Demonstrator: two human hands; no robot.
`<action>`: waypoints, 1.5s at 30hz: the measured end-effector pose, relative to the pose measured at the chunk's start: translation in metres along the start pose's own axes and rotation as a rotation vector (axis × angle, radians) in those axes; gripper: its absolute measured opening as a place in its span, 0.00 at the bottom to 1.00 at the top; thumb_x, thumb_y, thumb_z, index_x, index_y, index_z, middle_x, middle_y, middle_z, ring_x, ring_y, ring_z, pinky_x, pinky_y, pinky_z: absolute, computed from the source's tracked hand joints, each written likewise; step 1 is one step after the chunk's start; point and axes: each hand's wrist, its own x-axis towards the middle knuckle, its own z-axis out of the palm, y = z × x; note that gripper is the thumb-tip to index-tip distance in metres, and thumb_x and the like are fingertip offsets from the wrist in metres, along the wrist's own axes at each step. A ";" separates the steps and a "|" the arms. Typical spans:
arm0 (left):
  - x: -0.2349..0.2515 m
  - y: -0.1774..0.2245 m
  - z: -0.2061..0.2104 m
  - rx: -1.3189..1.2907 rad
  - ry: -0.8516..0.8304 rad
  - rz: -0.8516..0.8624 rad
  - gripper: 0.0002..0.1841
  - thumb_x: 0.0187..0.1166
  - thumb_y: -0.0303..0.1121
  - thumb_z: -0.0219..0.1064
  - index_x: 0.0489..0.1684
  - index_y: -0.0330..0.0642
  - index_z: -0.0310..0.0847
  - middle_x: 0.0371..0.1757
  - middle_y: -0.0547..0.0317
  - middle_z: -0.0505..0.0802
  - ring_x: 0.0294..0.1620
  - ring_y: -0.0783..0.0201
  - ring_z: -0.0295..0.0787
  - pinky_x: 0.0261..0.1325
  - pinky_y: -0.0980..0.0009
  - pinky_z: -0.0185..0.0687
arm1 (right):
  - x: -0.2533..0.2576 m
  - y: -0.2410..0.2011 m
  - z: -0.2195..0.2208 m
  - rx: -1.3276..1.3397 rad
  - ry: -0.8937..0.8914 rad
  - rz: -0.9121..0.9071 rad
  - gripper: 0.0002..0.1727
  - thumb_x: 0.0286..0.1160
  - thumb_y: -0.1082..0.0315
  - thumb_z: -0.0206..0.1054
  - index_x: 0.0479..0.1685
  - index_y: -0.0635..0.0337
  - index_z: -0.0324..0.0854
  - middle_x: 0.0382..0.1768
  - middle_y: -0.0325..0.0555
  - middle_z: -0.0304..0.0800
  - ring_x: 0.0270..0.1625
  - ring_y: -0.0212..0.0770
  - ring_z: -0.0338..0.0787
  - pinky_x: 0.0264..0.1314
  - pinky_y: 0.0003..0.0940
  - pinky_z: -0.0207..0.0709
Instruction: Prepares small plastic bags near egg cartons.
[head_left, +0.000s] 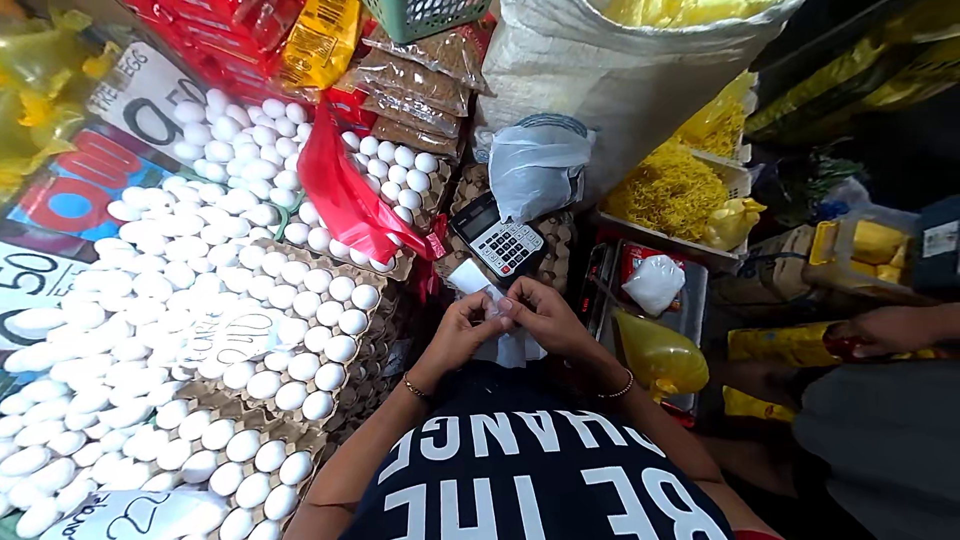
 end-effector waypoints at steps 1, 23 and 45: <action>0.000 0.002 -0.001 -0.064 -0.001 -0.018 0.01 0.77 0.26 0.69 0.39 0.40 0.82 0.39 0.66 0.91 0.43 0.73 0.89 0.54 0.71 0.87 | -0.002 0.002 -0.001 -0.011 0.005 -0.012 0.10 0.83 0.65 0.61 0.35 0.61 0.76 0.29 0.36 0.81 0.33 0.23 0.82 0.41 0.21 0.78; -0.002 0.017 -0.053 1.079 0.029 -0.089 0.19 0.73 0.21 0.61 0.58 0.44 0.92 0.65 0.39 0.88 0.62 0.38 0.87 0.61 0.35 0.81 | 0.004 0.018 -0.035 -0.360 0.181 -0.151 0.11 0.76 0.73 0.59 0.45 0.70 0.85 0.40 0.54 0.88 0.46 0.45 0.88 0.53 0.47 0.82; -0.087 0.004 -0.097 0.574 0.934 0.206 0.10 0.70 0.26 0.69 0.22 0.47 0.73 0.21 0.78 0.77 0.23 0.86 0.73 0.28 0.87 0.70 | 0.072 0.128 -0.049 -0.604 0.250 0.162 0.49 0.67 0.41 0.76 0.87 0.56 0.64 0.90 0.64 0.55 0.86 0.69 0.64 0.80 0.70 0.64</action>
